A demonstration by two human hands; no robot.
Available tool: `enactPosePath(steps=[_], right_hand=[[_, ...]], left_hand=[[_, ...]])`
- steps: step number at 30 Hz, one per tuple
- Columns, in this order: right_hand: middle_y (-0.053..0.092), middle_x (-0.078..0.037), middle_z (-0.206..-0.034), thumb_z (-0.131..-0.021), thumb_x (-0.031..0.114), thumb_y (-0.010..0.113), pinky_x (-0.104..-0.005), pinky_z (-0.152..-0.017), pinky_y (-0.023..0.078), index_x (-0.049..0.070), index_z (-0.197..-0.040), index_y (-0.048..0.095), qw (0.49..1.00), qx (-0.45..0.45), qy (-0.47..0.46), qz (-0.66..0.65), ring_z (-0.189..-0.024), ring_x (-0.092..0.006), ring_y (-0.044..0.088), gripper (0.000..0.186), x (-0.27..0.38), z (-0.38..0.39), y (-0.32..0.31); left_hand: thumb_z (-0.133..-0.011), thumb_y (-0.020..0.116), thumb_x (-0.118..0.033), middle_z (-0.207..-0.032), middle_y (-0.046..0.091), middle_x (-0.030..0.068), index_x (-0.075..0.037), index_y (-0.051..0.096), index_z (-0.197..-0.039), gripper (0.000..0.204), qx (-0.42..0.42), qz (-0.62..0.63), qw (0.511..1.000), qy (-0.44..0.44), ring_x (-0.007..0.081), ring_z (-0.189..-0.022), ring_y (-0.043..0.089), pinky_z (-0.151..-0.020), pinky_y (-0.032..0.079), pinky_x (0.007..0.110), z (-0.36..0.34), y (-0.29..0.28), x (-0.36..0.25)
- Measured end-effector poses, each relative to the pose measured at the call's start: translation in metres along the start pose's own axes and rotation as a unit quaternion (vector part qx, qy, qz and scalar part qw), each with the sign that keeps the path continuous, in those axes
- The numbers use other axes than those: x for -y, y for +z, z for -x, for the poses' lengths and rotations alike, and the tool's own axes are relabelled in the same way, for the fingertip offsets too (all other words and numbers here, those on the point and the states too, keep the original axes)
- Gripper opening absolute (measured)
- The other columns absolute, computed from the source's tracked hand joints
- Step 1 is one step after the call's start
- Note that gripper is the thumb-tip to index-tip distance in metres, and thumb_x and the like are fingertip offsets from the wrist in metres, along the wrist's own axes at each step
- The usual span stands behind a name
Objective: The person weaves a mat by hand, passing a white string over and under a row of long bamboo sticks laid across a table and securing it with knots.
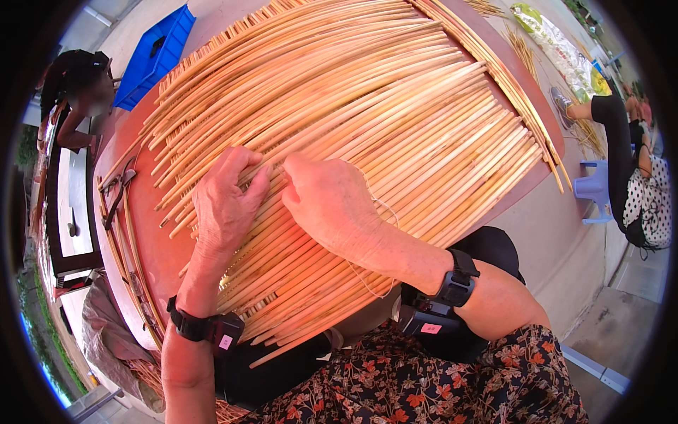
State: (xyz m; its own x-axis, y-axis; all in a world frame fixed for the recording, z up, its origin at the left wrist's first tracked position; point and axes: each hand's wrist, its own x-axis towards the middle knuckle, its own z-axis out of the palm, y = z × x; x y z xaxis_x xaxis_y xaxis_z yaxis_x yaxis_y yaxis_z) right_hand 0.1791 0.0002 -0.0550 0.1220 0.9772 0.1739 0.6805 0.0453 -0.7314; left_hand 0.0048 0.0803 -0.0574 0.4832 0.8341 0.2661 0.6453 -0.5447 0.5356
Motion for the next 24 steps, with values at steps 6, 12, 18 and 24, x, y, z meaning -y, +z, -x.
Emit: enactPosePath(steps=[6,12,18,24], right_hand=[[0.069,-0.023,-0.075,-0.090,0.002,0.072,-0.0465,-0.064,0.056,-0.001,-0.092,0.064,1.000,-0.007,-0.006,-0.008,-0.070,-0.0428,0.071,0.008,0.000,0.001,0.001],[0.071,-0.024,-0.080,-0.092,0.002,0.072,-0.0479,-0.066,0.057,-0.001,-0.095,0.063,1.000,-0.016,-0.003,-0.003,-0.075,-0.0442,0.072,0.010,0.000,0.003,0.005],[0.072,-0.024,-0.083,-0.094,0.003,0.072,-0.0483,-0.067,0.058,0.000,-0.096,0.065,1.000,-0.025,-0.001,-0.015,-0.077,-0.0445,0.073,0.008,-0.002,0.004,0.006],[0.072,-0.024,-0.083,-0.096,0.004,0.072,-0.0469,-0.068,0.059,0.000,-0.099,0.070,0.998,-0.044,0.001,-0.033,-0.077,-0.0439,0.073,0.006,-0.005,0.005,0.007]], left_hand=[[-0.094,0.082,-0.013,-0.100,0.075,0.0117,-0.007,0.071,-0.106,0.018,-0.003,0.001,1.000,-0.001,0.0341,-0.089,0.075,-0.077,0.057,0.041,0.000,0.000,-0.003],[-0.093,0.083,-0.013,-0.097,0.075,0.0122,-0.006,0.071,-0.105,0.019,-0.008,0.007,1.000,0.004,0.0345,-0.088,0.075,-0.077,0.057,0.041,0.000,0.001,-0.002],[-0.090,0.084,-0.017,-0.091,0.072,0.0084,-0.009,0.068,-0.098,0.019,-0.042,-0.005,0.998,0.048,0.0323,-0.069,0.067,-0.062,0.052,0.042,-0.001,0.002,-0.004],[-0.090,0.084,-0.016,-0.090,0.071,0.0097,-0.008,0.067,-0.096,0.020,-0.026,0.007,1.000,0.006,0.0353,-0.073,0.068,-0.064,0.052,0.044,0.001,0.001,-0.011]])
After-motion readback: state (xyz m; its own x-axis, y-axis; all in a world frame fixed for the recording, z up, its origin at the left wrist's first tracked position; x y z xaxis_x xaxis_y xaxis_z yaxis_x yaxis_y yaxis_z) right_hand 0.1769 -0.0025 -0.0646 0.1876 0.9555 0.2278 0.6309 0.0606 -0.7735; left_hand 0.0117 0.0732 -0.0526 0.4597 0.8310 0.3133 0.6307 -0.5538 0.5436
